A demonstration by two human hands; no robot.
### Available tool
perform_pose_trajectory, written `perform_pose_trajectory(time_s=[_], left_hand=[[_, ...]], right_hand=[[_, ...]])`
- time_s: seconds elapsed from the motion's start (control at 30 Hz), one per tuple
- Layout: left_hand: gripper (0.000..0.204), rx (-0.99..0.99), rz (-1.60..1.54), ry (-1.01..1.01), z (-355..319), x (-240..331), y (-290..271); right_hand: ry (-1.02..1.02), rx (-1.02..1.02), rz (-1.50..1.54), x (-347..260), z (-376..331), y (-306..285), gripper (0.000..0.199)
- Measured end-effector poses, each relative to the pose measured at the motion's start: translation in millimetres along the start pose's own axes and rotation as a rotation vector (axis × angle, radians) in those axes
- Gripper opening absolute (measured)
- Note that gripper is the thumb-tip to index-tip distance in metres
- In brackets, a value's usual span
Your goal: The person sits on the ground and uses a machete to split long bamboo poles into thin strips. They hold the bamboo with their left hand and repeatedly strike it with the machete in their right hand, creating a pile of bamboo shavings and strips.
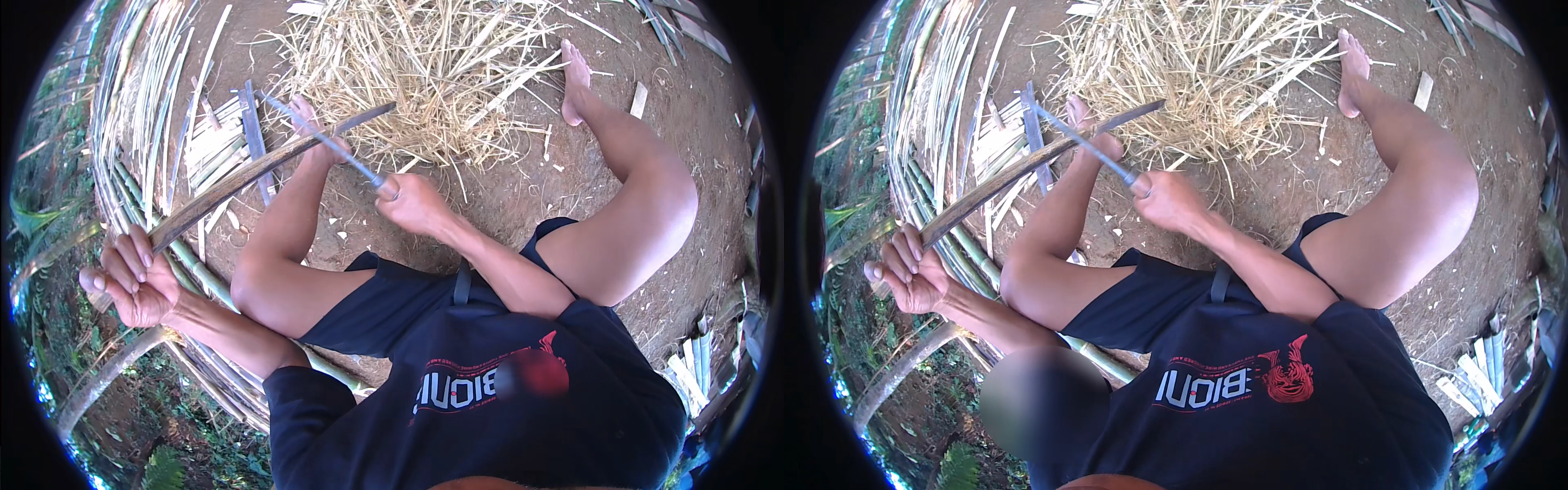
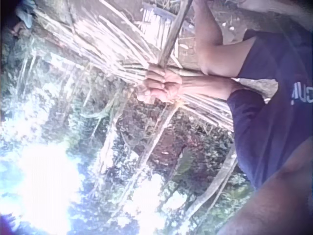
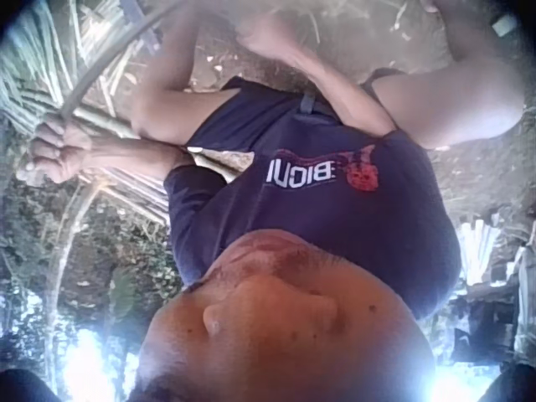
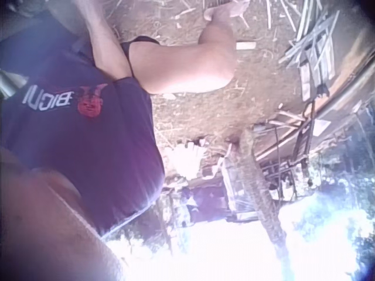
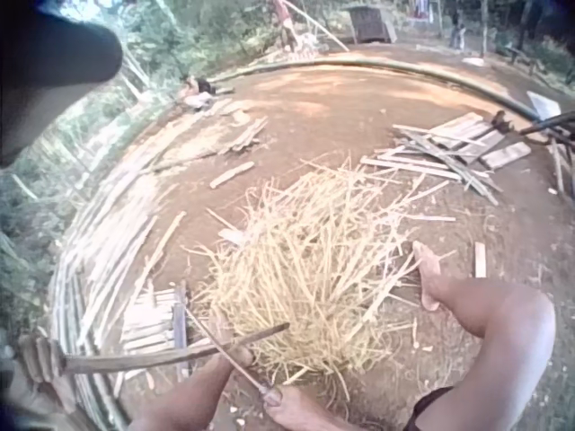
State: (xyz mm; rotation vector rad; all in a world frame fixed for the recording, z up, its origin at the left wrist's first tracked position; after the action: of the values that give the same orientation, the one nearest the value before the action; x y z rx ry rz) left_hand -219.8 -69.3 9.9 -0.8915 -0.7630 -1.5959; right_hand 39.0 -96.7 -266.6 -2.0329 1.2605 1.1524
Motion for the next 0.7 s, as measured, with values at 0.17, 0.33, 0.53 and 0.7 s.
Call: perform_pose_trajectory(time_s=[0.17, 0.33, 0.53, 0.7], left_hand=[[0.007, -0.018, 0.003, 0.001, 2.4, -2.1, 7.5], [0.011, 0.046, -0.018, -0.025, 0.9, -1.8, 0.2], [0.013, 0.057, -0.039, -0.03, 0.2, -0.9, -0.4], [0.01, 0.009, -0.044, -0.034, 6.6, -5.1, 1.1]], right_hand=[[-0.181, -0.013, -0.061, 8.9, 4.3, 10.1, 0.015], [0.111, 0.007, -0.021, 35.0, 27.0, -12.0, 0.016], [0.012, 0.019, -0.042, 42.7, 33.6, -2.6, 0.016], [0.44, 0.2, 0.099, 129.2, 71.4, -57.0, 0.013]])
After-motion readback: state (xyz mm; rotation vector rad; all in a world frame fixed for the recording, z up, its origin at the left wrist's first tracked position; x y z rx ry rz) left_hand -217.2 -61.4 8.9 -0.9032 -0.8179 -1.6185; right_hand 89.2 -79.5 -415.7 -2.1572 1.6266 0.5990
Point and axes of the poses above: each hand's wrist, its own z-axis towards the middle knuckle, its own y-axis out of the palm, x = y × z, the point moved 3 cm from there along z, towards the middle knuckle, and after that the axes turned 7 degrees about z, right-handed, at the moved point
